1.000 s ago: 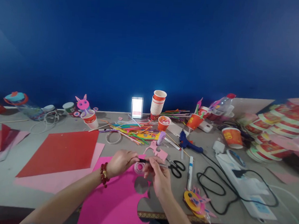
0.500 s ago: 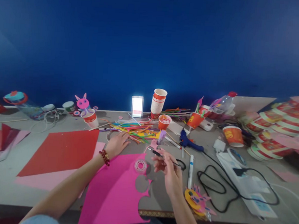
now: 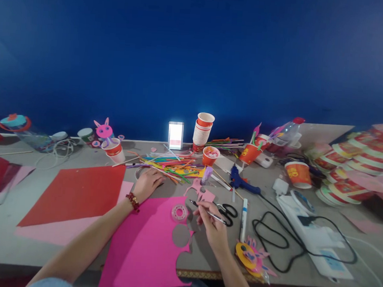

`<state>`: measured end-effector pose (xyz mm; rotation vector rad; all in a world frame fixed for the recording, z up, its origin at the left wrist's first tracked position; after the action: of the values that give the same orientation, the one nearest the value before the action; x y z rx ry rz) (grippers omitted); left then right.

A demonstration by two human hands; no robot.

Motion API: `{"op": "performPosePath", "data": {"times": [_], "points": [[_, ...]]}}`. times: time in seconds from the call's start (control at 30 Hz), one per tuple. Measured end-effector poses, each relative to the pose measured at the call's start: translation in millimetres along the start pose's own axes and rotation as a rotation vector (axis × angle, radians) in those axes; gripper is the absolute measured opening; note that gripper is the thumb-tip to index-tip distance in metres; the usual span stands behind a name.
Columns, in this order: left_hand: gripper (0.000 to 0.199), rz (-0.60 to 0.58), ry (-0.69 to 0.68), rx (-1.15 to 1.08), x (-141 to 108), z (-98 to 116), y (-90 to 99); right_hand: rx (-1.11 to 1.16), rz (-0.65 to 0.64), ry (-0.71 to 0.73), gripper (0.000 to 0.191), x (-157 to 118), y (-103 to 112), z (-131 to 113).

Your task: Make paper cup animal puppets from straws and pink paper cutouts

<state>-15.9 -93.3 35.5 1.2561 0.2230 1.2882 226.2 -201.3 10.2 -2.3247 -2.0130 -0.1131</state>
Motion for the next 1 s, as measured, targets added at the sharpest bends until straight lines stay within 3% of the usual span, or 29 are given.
{"op": "performPosePath", "data": {"times": [0.13, 0.23, 0.33, 0.43, 0.5, 0.77, 1.0], "points": [[0.029, 0.099, 0.030, -0.015, 3.8, 1.1, 15.1, -0.027, -0.008, 0.027, 0.029, -3.3, 1.8, 3.0], [0.027, 0.121, -0.005, -0.033, -5.1, 20.6, 26.5, -0.065, -0.010, 0.053, 0.027, -3.9, 3.6, 3.0], [0.021, 0.028, -0.120, -0.063, -25.9, 59.9, 25.8, -0.098, -0.007, 0.064, 0.026, -2.9, 3.7, 1.0], [0.027, -0.164, -0.323, -0.076, -50.4, 105.5, 12.6, -0.099, 0.002, 0.051, 0.027, -1.9, 3.5, -1.7], [0.031, -0.244, -0.378, -0.080, -60.0, 122.5, 6.0, -0.096, 0.008, 0.029, 0.028, -1.9, 3.6, -2.3], [0.032, -0.291, -0.376, -0.033, -65.2, 128.7, -0.9, -0.098, 0.019, -0.008, 0.025, 0.0, 5.0, -0.3], [0.039, -0.310, -0.393, 0.033, -74.6, 124.0, -2.9, -0.314, -0.135, 0.069, 0.014, 26.2, -11.1, -18.2]]}}
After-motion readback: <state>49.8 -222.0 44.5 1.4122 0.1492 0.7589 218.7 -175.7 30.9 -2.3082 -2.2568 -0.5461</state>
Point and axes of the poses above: each hand's wrist, its own x-axis towards the middle knuckle, its own y-axis out of the back of the hand, z = x × y, the point moved 8 cm from there along x, towards the middle knuckle, and after that the axes turned 5 degrees about z, right-handed, at the moved point
